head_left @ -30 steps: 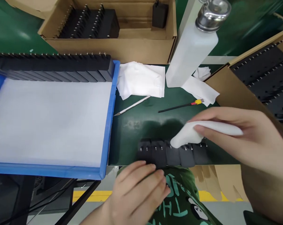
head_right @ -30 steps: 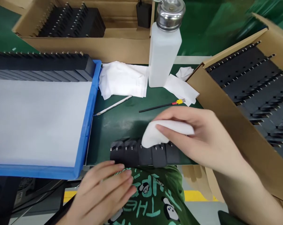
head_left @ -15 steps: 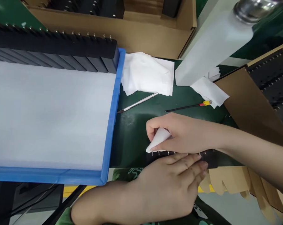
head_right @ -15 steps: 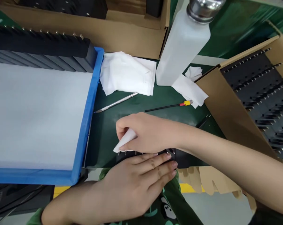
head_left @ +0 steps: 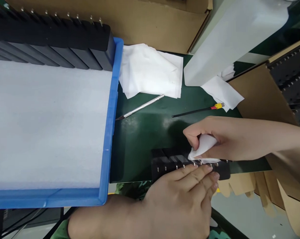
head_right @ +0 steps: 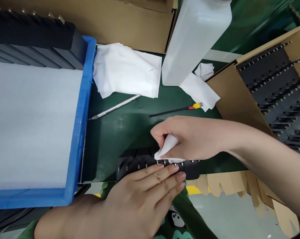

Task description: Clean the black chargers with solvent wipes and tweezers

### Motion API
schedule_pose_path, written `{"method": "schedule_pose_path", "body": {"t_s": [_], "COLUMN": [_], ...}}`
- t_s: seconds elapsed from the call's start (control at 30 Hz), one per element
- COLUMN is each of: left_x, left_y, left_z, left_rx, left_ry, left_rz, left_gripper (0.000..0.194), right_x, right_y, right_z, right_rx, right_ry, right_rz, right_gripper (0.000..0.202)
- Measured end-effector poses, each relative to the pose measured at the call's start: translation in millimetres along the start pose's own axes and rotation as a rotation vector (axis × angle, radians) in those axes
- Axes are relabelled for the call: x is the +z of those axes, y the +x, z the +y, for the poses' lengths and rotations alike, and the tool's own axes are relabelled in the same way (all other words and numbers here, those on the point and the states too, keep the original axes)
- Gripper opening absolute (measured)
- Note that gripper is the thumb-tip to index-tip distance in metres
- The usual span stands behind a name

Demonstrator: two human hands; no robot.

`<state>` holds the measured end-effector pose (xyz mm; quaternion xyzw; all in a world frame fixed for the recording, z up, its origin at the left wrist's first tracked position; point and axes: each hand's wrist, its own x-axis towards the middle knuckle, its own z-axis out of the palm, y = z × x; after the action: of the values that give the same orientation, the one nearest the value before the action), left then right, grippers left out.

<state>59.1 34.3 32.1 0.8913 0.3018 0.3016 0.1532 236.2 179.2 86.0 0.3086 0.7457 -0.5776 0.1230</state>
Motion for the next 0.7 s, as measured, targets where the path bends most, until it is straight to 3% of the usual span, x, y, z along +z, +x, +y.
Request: {"method": "schedule_pose_path", "body": {"t_s": [0.1, 0.2, 0.33, 0.47, 0.57, 0.7], "left_x": [-2.4, -7.0, -10.4, -7.1, -3.6, -0.4], "left_y": [2, 3, 4, 1, -1, -1], "left_z": [-2, -4, -6, -4, -1, 1], "left_rx": [0.016, 0.051, 0.078, 0.078, 0.053, 0.031], "left_ry": [-0.010, -0.001, 0.026, 0.027, 0.022, -0.004], "left_rz": [-0.016, -0.066, -0.098, -0.072, -0.048, -0.022], "left_gripper": [0.040, 0.039, 0.038, 0.038, 0.038, 0.037], "right_x": [-13, -22, -10, 12, 18, 14], "right_y": [-17, -23, 10, 54, 61, 37], "right_z": [6, -2, -33, -54, -46, -22], "right_rx": [0.026, 0.052, -0.034, 0.007, 0.052, 0.059], "right_ry": [-0.092, -0.087, 0.092, 0.109, 0.093, 0.073], "right_rz": [-0.034, 0.057, 0.186, 0.004, -0.074, -0.047], "right_gripper": [0.024, 0.031, 0.028, 0.026, 0.027, 0.031]}}
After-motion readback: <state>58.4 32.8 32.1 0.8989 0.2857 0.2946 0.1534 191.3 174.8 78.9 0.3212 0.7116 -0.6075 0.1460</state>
